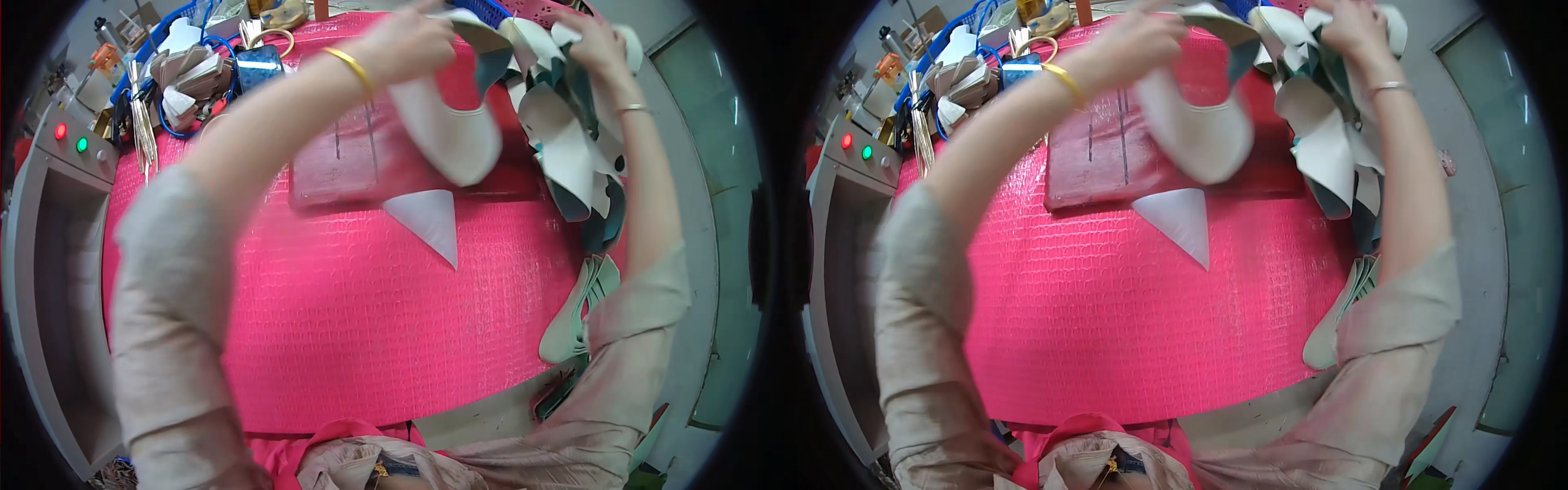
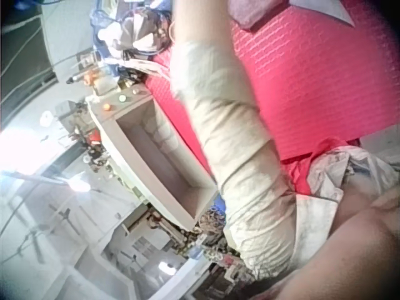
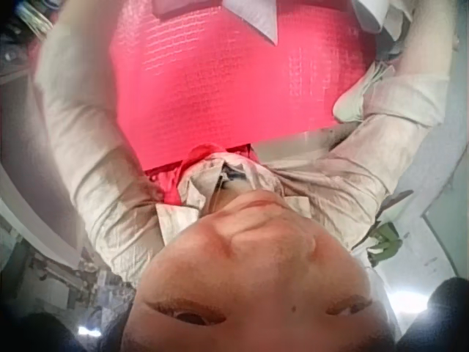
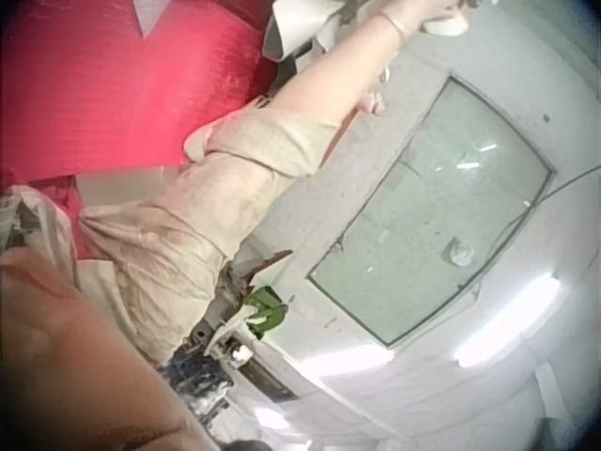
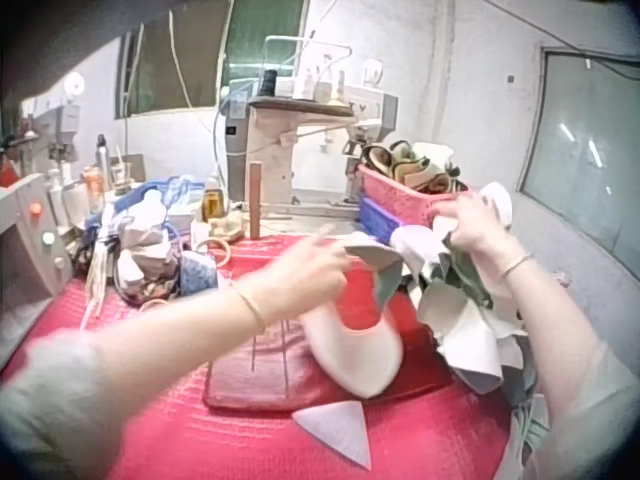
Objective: The person assembles shoe components by hand on a pink textured work surface. They repeatedly insert a light green insole into a white shoe upper, press the edges, and flip the assembly. The person also handles white cutout pieces from a blue bin and places them on the table.
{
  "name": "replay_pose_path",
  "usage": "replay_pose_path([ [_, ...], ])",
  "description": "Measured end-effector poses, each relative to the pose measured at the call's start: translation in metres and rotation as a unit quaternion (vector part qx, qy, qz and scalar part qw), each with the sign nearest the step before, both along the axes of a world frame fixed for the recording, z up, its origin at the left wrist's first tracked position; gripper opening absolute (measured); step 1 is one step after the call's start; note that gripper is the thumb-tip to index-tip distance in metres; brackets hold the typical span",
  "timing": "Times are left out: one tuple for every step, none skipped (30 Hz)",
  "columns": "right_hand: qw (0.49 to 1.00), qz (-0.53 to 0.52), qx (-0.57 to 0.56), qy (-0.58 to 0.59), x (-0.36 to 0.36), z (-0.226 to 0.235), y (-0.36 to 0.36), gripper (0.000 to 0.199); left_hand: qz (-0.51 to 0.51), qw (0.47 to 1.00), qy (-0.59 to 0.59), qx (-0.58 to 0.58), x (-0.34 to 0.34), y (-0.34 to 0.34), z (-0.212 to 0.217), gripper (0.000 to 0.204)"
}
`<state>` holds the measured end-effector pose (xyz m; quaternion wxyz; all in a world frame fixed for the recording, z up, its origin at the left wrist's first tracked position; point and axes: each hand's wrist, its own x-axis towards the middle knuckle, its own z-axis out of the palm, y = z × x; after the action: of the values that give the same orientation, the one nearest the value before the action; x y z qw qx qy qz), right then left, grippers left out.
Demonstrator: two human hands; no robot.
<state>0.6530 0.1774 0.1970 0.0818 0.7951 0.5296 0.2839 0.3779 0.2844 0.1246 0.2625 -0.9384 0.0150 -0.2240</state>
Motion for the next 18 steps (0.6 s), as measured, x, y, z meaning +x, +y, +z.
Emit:
replay_pose_path([
  [0.999,0.036,0.023,-0.016,0.018,0.011,0.01,0.052,-0.048,0.998,-0.047,0.011,-0.017,0.017,0.012,0.007],
  [0.993,0.013,0.112,0.02,0.008,0.037,-0.01,0.048,-0.045,0.998,0.015,-0.027,-0.023,0.021,0.029,0.005],
  [0.975,0.016,0.208,0.07,-0.017,0.052,-0.013,0.044,-0.016,0.994,0.093,-0.057,-0.041,0.027,0.037,0.005],
  [0.947,0.022,0.298,0.121,-0.033,0.058,-0.011,0.04,-0.01,0.994,0.084,-0.066,-0.062,0.034,0.026,0.004],
  [0.94,0.071,0.327,0.061,-0.025,0.06,-0.008,0.048,-0.005,0.994,0.076,-0.072,-0.085,0.036,0.017,0.004],
  [0.954,-0.005,0.29,0.069,-0.032,0.057,-0.001,0.052,-0.008,0.993,0.107,-0.055,-0.106,0.031,0.024,0.003],
  [0.962,-0.086,0.249,0.073,-0.046,0.051,0.005,0.056,-0.017,0.99,0.135,-0.04,-0.124,0.027,0.029,0.003],
  [0.984,-0.026,0.175,0.032,-0.06,0.037,0.007,0.061,0.01,0.989,0.142,-0.029,-0.132,0.03,0.028,0.003],
  [0.978,0.107,0.157,0.089,-0.064,0.002,0.051,0.06,0.025,0.988,0.147,-0.031,-0.153,0.026,0.027,0.004],
  [0.956,0.224,0.125,0.141,-0.069,-0.023,0.081,0.059,0.023,0.99,0.139,-0.028,-0.161,0.02,0.028,0.004],
  [0.927,0.316,0.081,0.184,-0.069,-0.044,0.102,0.059,0.006,0.992,0.127,-0.027,-0.16,0.014,0.026,0.004],
  [0.893,0.254,-0.083,0.361,-0.177,-0.023,0.065,0.069,0.049,0.985,0.158,-0.045,-0.166,0.014,0.021,0.005],
  [0.8,0.26,-0.204,0.501,-0.212,-0.026,0.039,0.075,0.043,0.986,0.154,-0.038,-0.166,0.017,0.022,0.004],
  [0.874,0.455,-0.017,0.169,-0.193,-0.081,0.037,0.081,0.017,0.99,0.136,-0.021,-0.16,0.019,0.029,0.004],
  [0.909,0.392,-0.042,0.132,-0.182,-0.102,0.042,0.086,0.009,0.992,0.128,-0.014,-0.168,0.021,0.029,0.003],
  [0.94,0.321,-0.067,0.092,-0.166,-0.114,0.048,0.092,0.062,0.988,0.14,-0.008,-0.183,0.025,0.031,0.003],
  [0.962,0.252,-0.088,0.054,-0.152,-0.119,0.053,0.097,0.129,0.971,0.199,-0.011,-0.208,0.033,0.037,0.007],
  [0.972,0.197,-0.086,0.101,-0.133,-0.114,0.049,0.098,0.111,0.978,0.175,-0.009,-0.233,0.033,0.043,0.005],
])
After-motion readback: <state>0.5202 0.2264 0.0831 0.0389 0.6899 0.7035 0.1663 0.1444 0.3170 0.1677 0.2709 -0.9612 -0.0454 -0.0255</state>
